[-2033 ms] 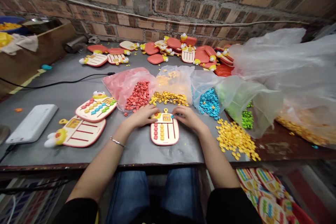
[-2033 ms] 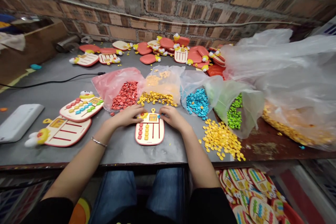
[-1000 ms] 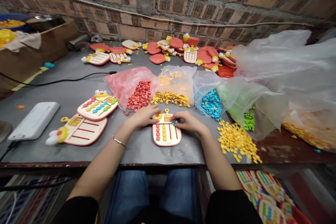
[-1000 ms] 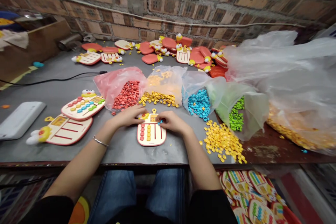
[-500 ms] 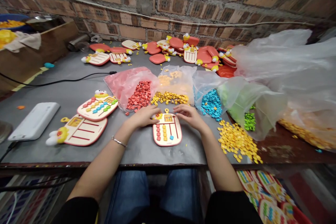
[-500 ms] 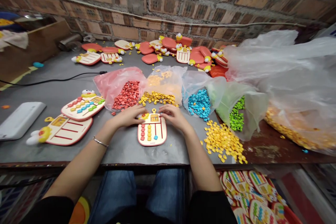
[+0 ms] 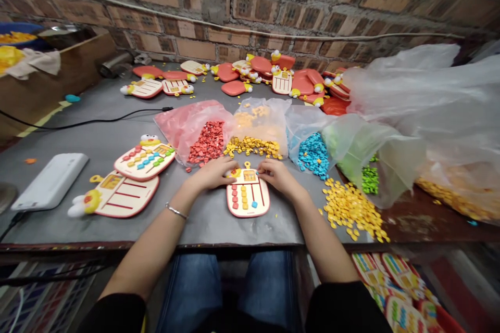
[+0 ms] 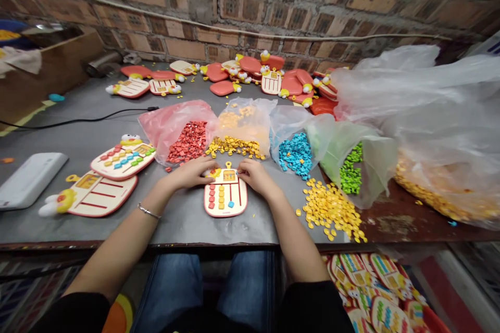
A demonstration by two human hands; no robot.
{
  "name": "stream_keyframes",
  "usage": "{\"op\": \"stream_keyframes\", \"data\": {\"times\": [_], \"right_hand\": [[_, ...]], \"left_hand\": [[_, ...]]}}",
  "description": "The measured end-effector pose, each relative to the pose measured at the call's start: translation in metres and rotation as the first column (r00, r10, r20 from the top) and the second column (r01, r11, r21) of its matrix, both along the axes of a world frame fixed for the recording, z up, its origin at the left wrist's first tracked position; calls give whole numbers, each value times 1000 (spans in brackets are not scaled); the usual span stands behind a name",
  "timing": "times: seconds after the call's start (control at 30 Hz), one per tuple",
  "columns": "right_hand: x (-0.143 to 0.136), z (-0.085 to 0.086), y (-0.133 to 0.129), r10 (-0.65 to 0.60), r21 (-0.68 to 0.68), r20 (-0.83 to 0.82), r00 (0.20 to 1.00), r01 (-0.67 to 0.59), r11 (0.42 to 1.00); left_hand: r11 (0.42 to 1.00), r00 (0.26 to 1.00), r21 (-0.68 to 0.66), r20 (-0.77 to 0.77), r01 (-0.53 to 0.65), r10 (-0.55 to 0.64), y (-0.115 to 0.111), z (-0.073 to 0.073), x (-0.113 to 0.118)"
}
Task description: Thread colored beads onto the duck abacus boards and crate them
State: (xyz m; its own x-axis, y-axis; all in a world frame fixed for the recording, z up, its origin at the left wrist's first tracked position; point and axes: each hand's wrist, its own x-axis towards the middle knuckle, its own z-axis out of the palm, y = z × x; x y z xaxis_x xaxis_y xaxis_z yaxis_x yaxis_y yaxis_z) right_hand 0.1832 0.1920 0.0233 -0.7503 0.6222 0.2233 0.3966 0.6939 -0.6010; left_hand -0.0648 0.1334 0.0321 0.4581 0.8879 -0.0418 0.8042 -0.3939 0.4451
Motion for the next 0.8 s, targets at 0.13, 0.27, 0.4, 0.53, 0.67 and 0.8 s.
{"op": "stream_keyframes", "data": {"times": [0.13, 0.27, 0.4, 0.53, 0.67, 0.8], "right_hand": [[1, 0, 0, -7, 2, -11, 1000, 7, 1000], [-1, -1, -1, -3, 15, -17, 1000, 3, 1000], [-5, -4, -2, -17, 6, -39, 999, 17, 1000], [-2, 2, -4, -14, -40, -23, 1000, 13, 999], [4, 14, -6, 137, -191, 30, 990, -128, 973], [0, 15, -9, 149, -250, 24, 989, -138, 958]], "left_hand": [[1000, 1000, -3, -4, -11, 11, -1, 2, 1], [1000, 1000, -10, -9, -20, 20, -2, 3, 2], [1000, 1000, -13, -11, -26, 26, -2, 4, 2], [1000, 1000, -10, -11, -30, 30, -2, 4, 2], [1000, 999, -6, -11, -30, 30, -2, 3, 2], [999, 999, -6, -13, -34, 34, -2, 3, 1]]}}
